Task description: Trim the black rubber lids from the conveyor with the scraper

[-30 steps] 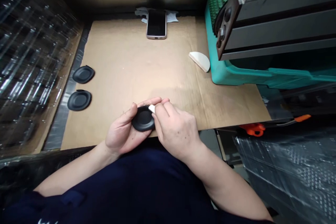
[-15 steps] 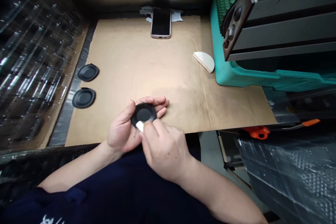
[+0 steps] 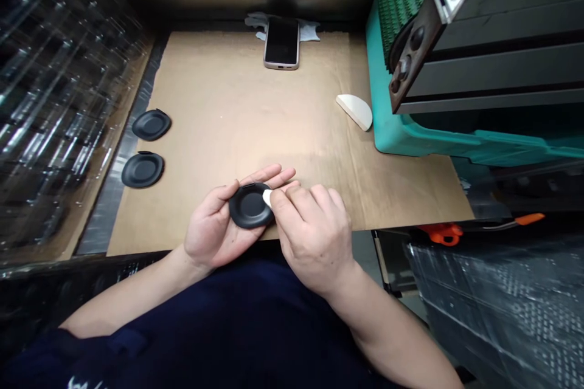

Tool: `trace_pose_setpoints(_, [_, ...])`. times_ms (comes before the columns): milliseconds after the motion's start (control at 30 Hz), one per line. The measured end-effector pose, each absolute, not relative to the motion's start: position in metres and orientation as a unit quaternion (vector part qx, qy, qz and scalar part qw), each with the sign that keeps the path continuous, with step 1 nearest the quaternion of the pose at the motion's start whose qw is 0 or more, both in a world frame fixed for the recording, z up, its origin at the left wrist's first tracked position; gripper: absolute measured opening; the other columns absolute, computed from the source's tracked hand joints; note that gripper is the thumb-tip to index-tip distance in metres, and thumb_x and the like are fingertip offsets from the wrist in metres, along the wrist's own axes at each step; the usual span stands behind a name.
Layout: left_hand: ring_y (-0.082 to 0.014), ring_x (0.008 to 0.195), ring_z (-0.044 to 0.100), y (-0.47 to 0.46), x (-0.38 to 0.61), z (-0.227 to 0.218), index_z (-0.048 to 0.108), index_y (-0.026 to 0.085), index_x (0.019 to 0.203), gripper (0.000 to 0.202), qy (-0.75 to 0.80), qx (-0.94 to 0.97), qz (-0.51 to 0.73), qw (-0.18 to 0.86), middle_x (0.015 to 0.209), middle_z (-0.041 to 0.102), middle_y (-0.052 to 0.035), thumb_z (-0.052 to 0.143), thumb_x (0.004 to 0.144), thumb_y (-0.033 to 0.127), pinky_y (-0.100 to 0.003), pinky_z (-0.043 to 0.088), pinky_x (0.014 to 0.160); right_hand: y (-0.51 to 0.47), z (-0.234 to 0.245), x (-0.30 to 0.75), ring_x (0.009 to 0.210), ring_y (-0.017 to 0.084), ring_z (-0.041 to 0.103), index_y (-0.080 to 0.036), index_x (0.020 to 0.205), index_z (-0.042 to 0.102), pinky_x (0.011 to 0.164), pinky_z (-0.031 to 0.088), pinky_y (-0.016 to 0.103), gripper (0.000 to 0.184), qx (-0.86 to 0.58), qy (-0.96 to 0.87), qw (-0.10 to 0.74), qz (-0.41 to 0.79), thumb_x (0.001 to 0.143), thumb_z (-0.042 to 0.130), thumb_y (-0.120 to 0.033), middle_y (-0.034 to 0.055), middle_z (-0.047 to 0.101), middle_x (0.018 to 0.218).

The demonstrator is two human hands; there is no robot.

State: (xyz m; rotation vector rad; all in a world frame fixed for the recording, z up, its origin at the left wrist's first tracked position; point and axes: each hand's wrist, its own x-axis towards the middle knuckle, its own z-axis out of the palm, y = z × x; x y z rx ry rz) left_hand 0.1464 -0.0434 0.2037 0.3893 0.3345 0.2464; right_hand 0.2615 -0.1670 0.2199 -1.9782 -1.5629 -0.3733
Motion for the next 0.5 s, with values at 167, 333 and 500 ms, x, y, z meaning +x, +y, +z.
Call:
trace_pose_setpoints(167, [-0.0347,0.147,0.042,-0.042,0.147,0.204,0.06,0.007,0.138,0.051,0.191,0.195,0.084,0.958,0.148,0.057,-0.0177,0.037,0.102,0.034,-0.052,0.025,0.125,-0.157,0.215,0.258,0.078,0.018,0.055,-0.014,0.107,0.07,0.071,0.042,0.036,0.017,-0.713,-0.602,0.325,-0.151,0.093,0.064,-0.007,0.0053,0.075,0.092])
trace_pose_setpoints(333, [-0.0297,0.146,0.045,-0.043,0.148,0.204,0.063,0.005,0.133,0.05,0.197,0.196,0.107,0.955,0.144,0.06,-0.018,0.035,0.103,0.032,-0.044,0.025,0.126,-0.163,0.216,0.267,0.08,0.019,0.055,-0.017,0.113,0.067,0.071,0.04,0.037,0.021,-0.717,-0.615,0.295,-0.142,0.095,0.059,-0.008,0.0053,0.076,0.098])
trace_pose_setpoints(500, [-0.0335,0.142,0.049,-0.042,0.148,0.202,0.065,0.008,0.132,0.048,0.193,0.207,0.069,0.957,0.139,0.065,-0.0165,0.037,0.102,0.033,-0.051,0.032,0.123,-0.162,0.214,0.264,0.085,0.02,0.058,-0.019,0.114,0.065,0.073,0.041,0.037,0.023,-0.704,-0.619,0.32,-0.137,0.096,0.058,-0.009,0.0046,0.076,0.097])
